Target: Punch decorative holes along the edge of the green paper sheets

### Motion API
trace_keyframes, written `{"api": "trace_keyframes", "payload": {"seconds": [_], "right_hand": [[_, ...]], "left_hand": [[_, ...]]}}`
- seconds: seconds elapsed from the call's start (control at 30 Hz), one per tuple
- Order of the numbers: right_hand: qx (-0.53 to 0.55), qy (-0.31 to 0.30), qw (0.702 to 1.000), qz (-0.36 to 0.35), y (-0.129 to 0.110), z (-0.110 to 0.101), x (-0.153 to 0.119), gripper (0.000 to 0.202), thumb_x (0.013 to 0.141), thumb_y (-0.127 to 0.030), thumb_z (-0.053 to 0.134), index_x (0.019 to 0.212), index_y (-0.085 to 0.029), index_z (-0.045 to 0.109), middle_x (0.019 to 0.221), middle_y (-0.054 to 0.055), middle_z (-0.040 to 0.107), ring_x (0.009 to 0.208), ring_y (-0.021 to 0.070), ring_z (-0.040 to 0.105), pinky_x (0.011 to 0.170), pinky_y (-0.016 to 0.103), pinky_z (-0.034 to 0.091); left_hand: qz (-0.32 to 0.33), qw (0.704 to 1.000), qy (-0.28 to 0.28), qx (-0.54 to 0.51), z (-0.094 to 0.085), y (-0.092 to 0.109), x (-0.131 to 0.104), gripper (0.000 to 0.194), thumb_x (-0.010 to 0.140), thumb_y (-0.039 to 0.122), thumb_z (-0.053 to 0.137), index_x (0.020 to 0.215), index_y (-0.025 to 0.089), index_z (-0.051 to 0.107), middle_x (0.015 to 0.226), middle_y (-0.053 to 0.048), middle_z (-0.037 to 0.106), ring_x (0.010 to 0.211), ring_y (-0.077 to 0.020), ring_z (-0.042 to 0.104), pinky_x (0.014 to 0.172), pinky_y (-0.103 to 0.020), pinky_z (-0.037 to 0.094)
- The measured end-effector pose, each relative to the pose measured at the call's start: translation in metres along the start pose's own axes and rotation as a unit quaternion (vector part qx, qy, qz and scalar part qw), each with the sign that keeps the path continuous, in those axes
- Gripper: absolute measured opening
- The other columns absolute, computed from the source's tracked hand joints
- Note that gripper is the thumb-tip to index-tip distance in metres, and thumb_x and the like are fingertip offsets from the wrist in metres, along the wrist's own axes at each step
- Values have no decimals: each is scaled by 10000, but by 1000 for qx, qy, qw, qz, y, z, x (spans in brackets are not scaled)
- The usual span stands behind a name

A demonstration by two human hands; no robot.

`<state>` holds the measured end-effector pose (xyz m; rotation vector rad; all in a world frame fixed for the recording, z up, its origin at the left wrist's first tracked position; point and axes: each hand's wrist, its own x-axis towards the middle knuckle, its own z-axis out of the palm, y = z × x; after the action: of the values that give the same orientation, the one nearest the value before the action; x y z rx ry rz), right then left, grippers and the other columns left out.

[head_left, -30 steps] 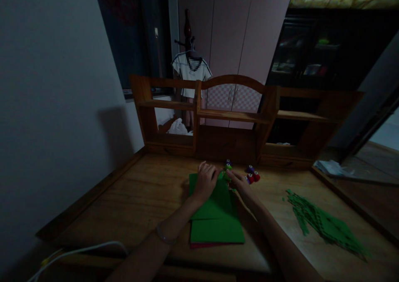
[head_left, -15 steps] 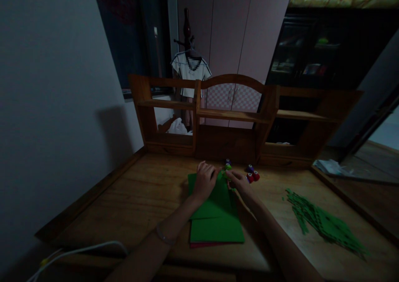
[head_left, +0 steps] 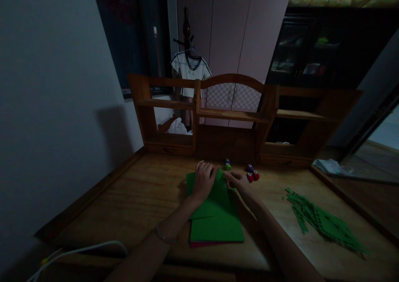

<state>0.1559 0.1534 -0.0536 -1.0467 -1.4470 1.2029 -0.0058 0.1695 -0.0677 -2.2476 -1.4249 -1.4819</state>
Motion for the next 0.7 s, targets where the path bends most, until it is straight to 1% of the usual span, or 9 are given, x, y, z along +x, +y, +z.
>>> {"api": "trace_keyframes", "payload": {"seconds": [0.23,0.47,0.7], "right_hand": [[-4,2,1000,10,-1,0,-1,364,702,-517,658,723,-156,627,601,-5,513,549,118,449,525,240,333],[15,3,1000,-12,3,-1,-2,357,724,-513,644,777,-161,629,673,1,527,591,123,468,538,234,335],[52,2,999,13,11,-3,4,367,703,-525,663,779,-167,625,689,5,535,581,122,469,540,241,353]], "left_hand": [[6,1000,-10,0,1,0,0,242,924,329,399,741,198,488,741,4,525,822,-151,505,1024,-410,296],[20,1000,-11,-8,0,1,0,221,918,319,413,751,199,495,745,2,529,820,-158,500,1019,-424,298],[38,999,-24,-18,0,3,0,219,911,330,427,758,194,503,753,1,532,820,-150,497,1020,-411,306]]}}
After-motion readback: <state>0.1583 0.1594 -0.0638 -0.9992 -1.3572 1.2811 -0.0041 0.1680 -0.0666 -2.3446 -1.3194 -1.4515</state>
